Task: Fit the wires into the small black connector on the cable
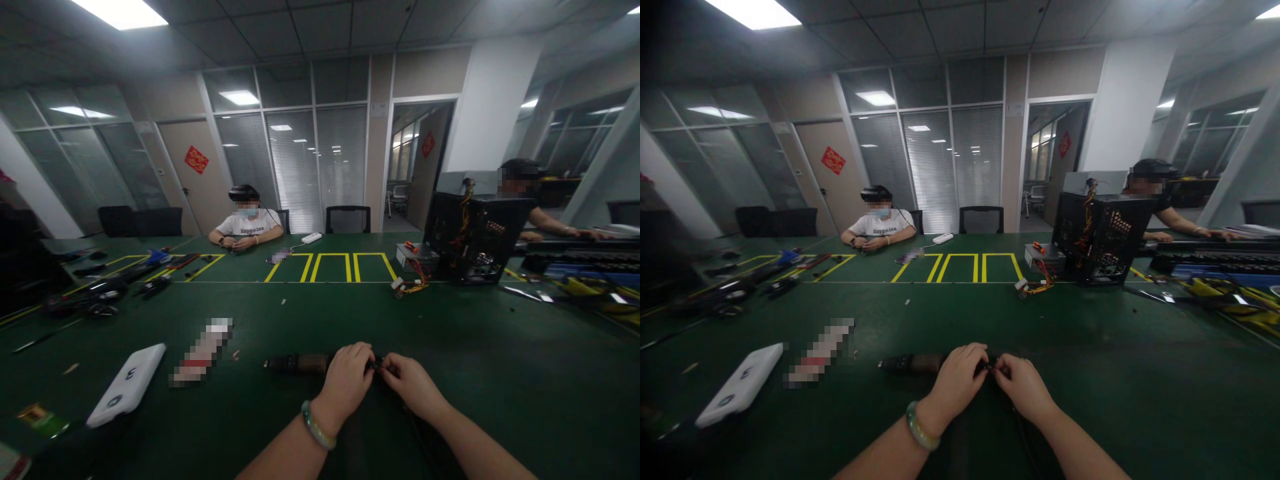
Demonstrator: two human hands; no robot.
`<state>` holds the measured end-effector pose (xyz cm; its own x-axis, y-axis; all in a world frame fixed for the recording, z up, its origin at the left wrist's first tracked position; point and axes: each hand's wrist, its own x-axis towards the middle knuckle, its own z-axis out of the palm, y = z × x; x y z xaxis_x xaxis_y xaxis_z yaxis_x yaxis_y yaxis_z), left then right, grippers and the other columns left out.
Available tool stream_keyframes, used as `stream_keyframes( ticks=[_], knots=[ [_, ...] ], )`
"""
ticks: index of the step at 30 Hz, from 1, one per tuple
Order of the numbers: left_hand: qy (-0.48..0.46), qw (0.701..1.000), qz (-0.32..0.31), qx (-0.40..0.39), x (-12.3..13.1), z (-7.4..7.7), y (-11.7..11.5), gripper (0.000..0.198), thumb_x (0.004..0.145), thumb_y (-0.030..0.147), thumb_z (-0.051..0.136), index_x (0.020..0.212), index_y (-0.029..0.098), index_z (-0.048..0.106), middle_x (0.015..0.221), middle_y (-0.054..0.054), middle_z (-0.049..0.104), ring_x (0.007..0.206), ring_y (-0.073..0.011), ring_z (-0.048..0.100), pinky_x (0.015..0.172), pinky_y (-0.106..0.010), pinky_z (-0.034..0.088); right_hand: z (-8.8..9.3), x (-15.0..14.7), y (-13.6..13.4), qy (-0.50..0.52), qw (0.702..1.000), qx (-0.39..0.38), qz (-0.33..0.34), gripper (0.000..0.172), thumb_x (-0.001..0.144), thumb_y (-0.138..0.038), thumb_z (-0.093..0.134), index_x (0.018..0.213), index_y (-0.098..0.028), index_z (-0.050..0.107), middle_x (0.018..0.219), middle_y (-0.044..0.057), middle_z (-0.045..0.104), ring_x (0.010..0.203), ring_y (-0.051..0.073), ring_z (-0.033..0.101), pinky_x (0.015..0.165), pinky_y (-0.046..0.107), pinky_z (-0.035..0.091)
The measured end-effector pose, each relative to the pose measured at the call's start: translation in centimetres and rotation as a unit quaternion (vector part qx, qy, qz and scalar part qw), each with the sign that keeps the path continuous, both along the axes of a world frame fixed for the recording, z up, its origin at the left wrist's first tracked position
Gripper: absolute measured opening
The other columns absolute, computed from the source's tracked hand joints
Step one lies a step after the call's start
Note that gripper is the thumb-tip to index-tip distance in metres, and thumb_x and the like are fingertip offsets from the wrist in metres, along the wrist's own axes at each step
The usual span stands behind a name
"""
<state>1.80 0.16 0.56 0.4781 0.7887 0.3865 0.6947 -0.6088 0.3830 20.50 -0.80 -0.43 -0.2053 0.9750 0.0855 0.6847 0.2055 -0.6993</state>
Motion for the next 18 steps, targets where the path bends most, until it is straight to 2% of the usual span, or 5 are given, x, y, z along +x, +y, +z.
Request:
stream_keyframes(
  ticks=[8, 12, 18],
  knots=[
    [-0.016, 1.0, -0.019, 0.007, -0.07, -0.23, 0.13, 0.016, 0.085, 0.011, 0.06, 0.096, 0.022, 0.06, 0.117, -0.002, 0.06, 0.109, -0.021, 0.055, 0.097, -0.04, 0.043, 0.09, -0.09, -0.05, 0.009, 1.0, -0.026, -0.008, 0.016, 0.087, -0.029, 0.053, 0.08, -0.021, 0.064, 0.072, -0.001, 0.068, 0.067, 0.017, 0.062, 0.06, 0.025, 0.041],
    [-0.019, 1.0, -0.007, 0.0, -0.07, 0.05, -0.07, 0.019, 0.085, 0.011, 0.06, 0.1, 0.022, 0.058, 0.117, -0.002, 0.06, 0.108, -0.0213, 0.055, 0.095, -0.039, 0.044, 0.14, -0.01, -0.09, 0.006, 0.999, -0.037, -0.012, 0.016, 0.087, -0.032, 0.055, 0.081, -0.021, 0.065, 0.075, 0.0, 0.069, 0.069, 0.017, 0.063, 0.063, 0.026, 0.043],
    [0.0, 1.0, -0.025, 0.006, -0.2, 0.25, -0.2, 0.014, 0.086, 0.013, 0.061, 0.097, 0.021, 0.06, 0.117, -0.002, 0.06, 0.11, -0.0205, 0.055, 0.097, -0.038, 0.042, -0.13, 0.24, 0.05, 0.001, 1.0, -0.027, 0.016, 0.018, 0.089, -0.032, 0.052, 0.083, -0.022, 0.065, 0.076, -0.001, 0.069, 0.069, 0.017, 0.063, 0.061, 0.025, 0.041]
  ],
)
